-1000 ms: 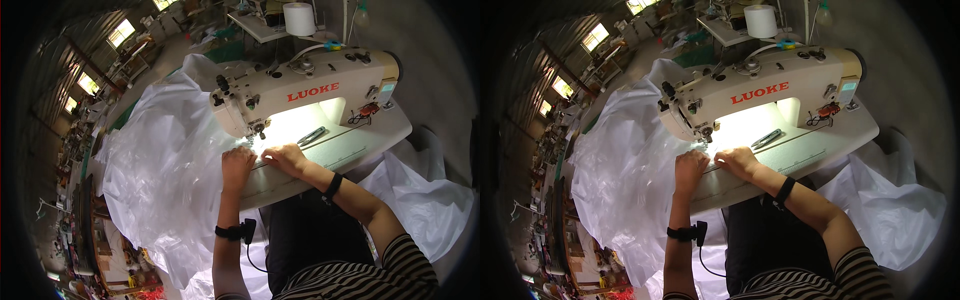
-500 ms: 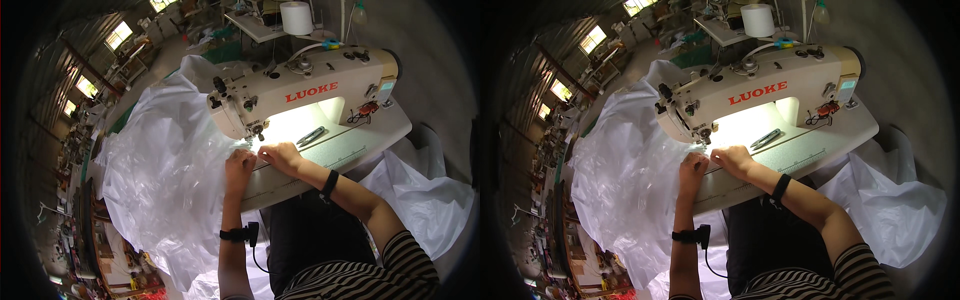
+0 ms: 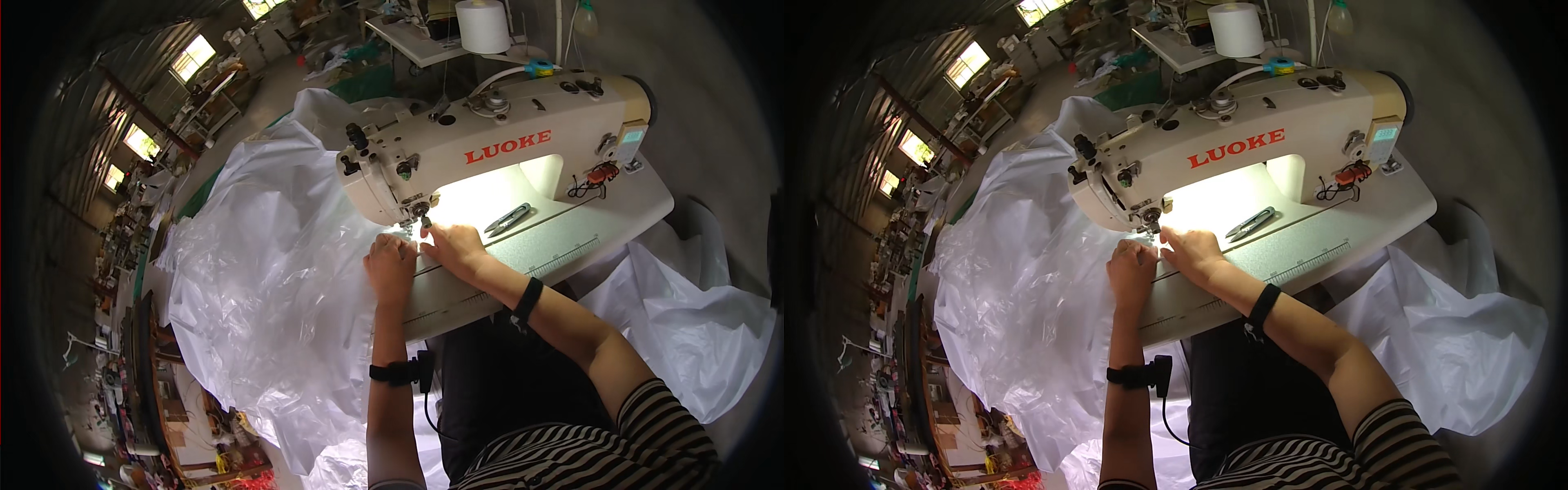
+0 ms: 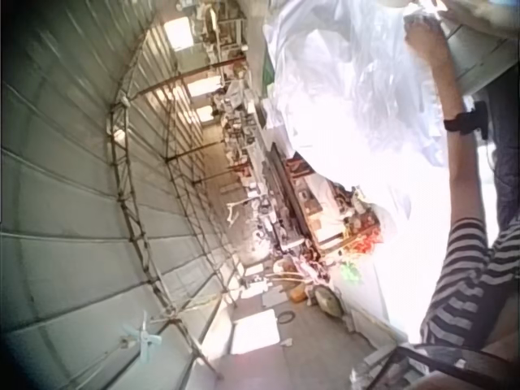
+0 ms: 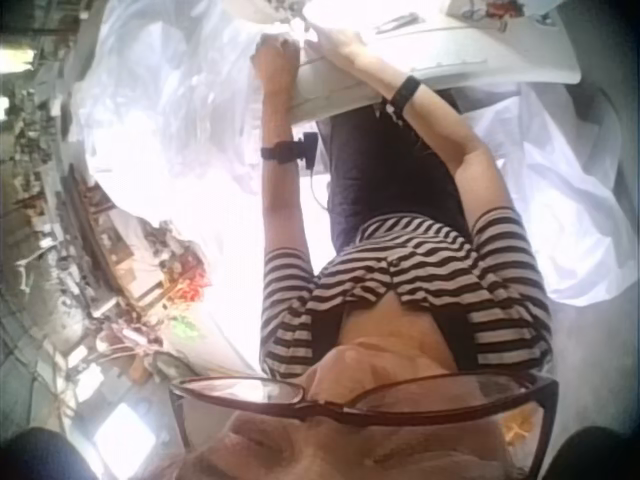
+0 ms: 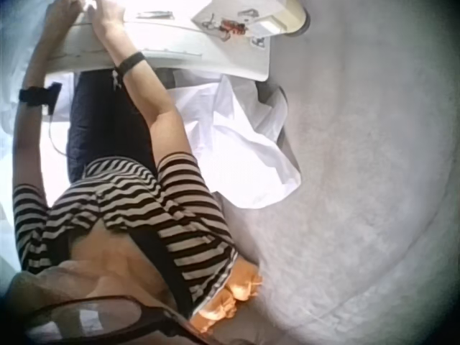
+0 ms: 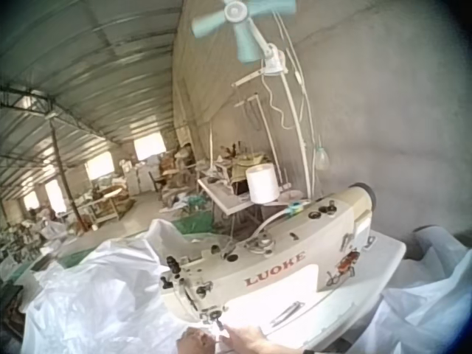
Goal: Sewing a large white plastic sheet using an industrial sewing machine.
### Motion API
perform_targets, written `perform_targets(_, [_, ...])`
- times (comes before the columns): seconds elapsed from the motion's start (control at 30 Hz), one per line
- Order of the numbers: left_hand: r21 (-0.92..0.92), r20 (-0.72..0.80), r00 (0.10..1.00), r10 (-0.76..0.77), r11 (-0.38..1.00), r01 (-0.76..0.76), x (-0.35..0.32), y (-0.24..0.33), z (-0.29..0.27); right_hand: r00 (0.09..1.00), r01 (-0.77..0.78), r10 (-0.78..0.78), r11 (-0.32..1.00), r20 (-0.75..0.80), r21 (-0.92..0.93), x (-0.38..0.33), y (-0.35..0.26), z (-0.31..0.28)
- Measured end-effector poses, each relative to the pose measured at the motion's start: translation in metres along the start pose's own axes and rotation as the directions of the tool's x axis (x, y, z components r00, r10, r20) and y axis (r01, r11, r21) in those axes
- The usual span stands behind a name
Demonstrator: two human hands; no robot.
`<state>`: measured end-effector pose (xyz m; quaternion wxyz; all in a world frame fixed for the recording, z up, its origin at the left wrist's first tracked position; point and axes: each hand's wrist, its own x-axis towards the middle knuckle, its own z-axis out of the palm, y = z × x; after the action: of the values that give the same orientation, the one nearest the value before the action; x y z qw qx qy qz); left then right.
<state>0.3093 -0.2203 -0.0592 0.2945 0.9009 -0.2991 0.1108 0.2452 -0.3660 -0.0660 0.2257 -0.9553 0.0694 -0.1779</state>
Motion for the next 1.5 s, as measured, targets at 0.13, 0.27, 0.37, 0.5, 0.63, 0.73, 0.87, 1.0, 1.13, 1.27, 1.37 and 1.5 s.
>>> perform_targets(0.13, [0.003, -0.077, 0.996, -0.05, 0.999, 0.051, 0.0, -0.001, 0.003, 0.992, 0.117, -0.118, 0.993, -0.053, -0.02, -0.008, 0.003, -0.002])
perform_targets(0.27, [-0.014, -0.113, 0.993, -0.032, 0.999, 0.03, 0.002, -0.006, 0.006, 0.977, 0.201, -0.207, 0.973, -0.049, -0.114, -0.015, 0.003, -0.01])
perform_targets(0.37, [-0.06, -0.092, 0.994, -0.066, 0.996, 0.061, 0.008, -0.009, 0.007, 0.97, 0.213, -0.224, 0.97, -0.091, -0.121, -0.014, 0.002, -0.013])
perform_targets(0.5, [-0.051, -0.092, 0.993, -0.073, 0.996, 0.069, 0.016, -0.01, 0.007, 0.984, 0.161, -0.169, 0.978, -0.05, -0.132, -0.011, 0.0, -0.013])
perform_targets(0.63, [-0.043, -0.097, 0.994, -0.053, 0.998, 0.049, 0.02, -0.016, 0.011, 0.981, 0.171, -0.184, 0.971, -0.066, -0.165, -0.006, 0.001, -0.011])
perform_targets(0.73, [-0.049, -0.106, 0.993, -0.061, 0.997, 0.056, 0.023, -0.022, 0.016, 0.983, 0.167, -0.177, 0.972, -0.051, -0.168, -0.004, 0.002, -0.01])
perform_targets(0.87, [-0.076, -0.114, 0.99, -0.087, 0.994, 0.078, 0.027, -0.024, 0.02, 0.987, 0.144, -0.154, 0.976, -0.049, -0.164, -0.003, 0.002, -0.01])
perform_targets(1.0, [-0.067, -0.132, 0.99, -0.056, 0.997, 0.048, 0.026, -0.024, 0.02, 0.984, 0.155, -0.167, 0.973, -0.058, -0.168, -0.003, 0.003, -0.007])
perform_targets(1.13, [-0.027, -0.097, 0.993, -0.066, 0.998, 0.064, 0.026, -0.024, 0.02, 0.974, 0.178, -0.196, 0.972, -0.114, -0.152, -0.003, 0.008, 0.0])
perform_targets(1.27, [0.201, -0.197, 0.976, 0.088, 0.978, -0.048, 0.006, 0.007, -0.014, 0.965, 0.172, -0.189, 0.98, -0.18, -0.104, -0.004, 0.013, 0.004])
perform_targets(1.37, [-0.247, -0.28, 0.958, 0.054, 0.961, -0.126, -0.042, 0.06, -0.078, 0.983, 0.132, -0.136, 0.99, -0.12, -0.045, -0.005, 0.015, 0.002])
perform_targets(1.5, [-0.325, -0.595, 0.762, 0.254, 0.791, -0.518, -0.167, 0.125, -0.183, 0.984, 0.135, -0.134, 0.991, -0.12, -0.002, -0.006, 0.014, -0.004])
